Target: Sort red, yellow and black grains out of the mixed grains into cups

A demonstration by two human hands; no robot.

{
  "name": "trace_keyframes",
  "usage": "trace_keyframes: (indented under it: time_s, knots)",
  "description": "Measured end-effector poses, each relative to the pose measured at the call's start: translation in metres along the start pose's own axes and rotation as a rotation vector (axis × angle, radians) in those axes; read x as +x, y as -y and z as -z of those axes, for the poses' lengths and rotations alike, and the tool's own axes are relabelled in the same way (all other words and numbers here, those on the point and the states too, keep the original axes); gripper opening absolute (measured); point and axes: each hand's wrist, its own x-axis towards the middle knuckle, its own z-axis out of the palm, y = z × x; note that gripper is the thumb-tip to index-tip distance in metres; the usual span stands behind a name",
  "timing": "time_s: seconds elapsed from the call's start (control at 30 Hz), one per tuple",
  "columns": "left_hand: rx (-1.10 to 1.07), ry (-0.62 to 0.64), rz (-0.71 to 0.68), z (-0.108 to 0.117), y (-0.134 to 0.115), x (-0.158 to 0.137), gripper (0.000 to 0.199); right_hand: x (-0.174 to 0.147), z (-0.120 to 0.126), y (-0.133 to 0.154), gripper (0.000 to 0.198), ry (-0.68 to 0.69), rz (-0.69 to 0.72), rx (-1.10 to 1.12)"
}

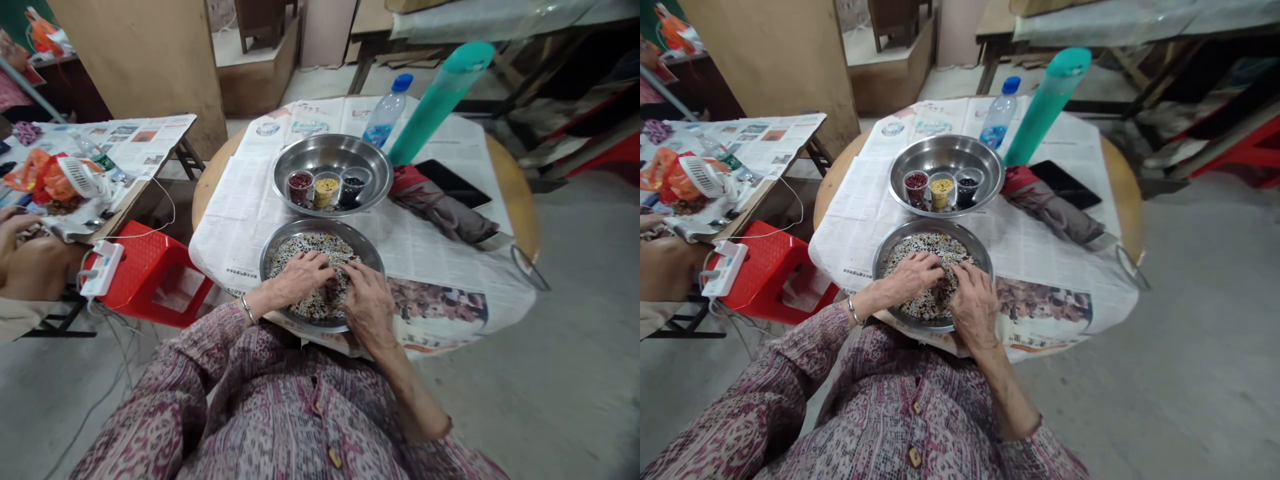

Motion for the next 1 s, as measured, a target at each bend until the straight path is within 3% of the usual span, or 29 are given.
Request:
trace_keyframes:
  time_s: [0.1,0.2,0.27,0.33,0.4,0.57,0.73,0.87,1.0]
  knots:
    - [-0.021,-0.002,0.123,0.003,0.016,-0.003,0.027,0.000,0.000,0.000,0.039,0.023,-0.013,0.018]
    - [-0.025,-0.104,0.224,0.012,0.023,-0.016,0.022,0.000,-0.001,-0.001,0.038,0.035,-0.025,0.024]
    - [-0.029,-0.131,0.283,0.017,0.022,-0.028,0.043,0.001,-0.001,0.000,0.037,0.023,-0.029,0.023]
    - [-0.046,-0.063,0.332,0.018,0.016,-0.037,0.069,0.001,-0.001,0.000,0.037,0.006,-0.027,0.021]
    - [-0.081,0.032,0.339,0.016,0.007,-0.042,0.072,0.000,-0.002,0.000,0.037,-0.009,-0.017,0.023]
    - [-0.235,0.093,0.226,0.005,-0.016,-0.026,0.021,0.000,-0.003,-0.002,0.036,-0.062,0.005,0.059]
    - [-0.231,0.004,0.039,-0.003,-0.019,0.003,0.024,0.000,-0.003,-0.005,0.039,-0.105,-0.034,0.139]
    - [-0.092,0.000,-0.090,-0.008,-0.019,0.013,0.044,-0.001,-0.003,-0.003,0.040,-0.166,-0.074,0.166]
    - [0.004,0.050,-0.184,-0.013,-0.014,0.027,0.024,-0.001,-0.004,-0.003,0.039,-0.160,-0.085,0.166]
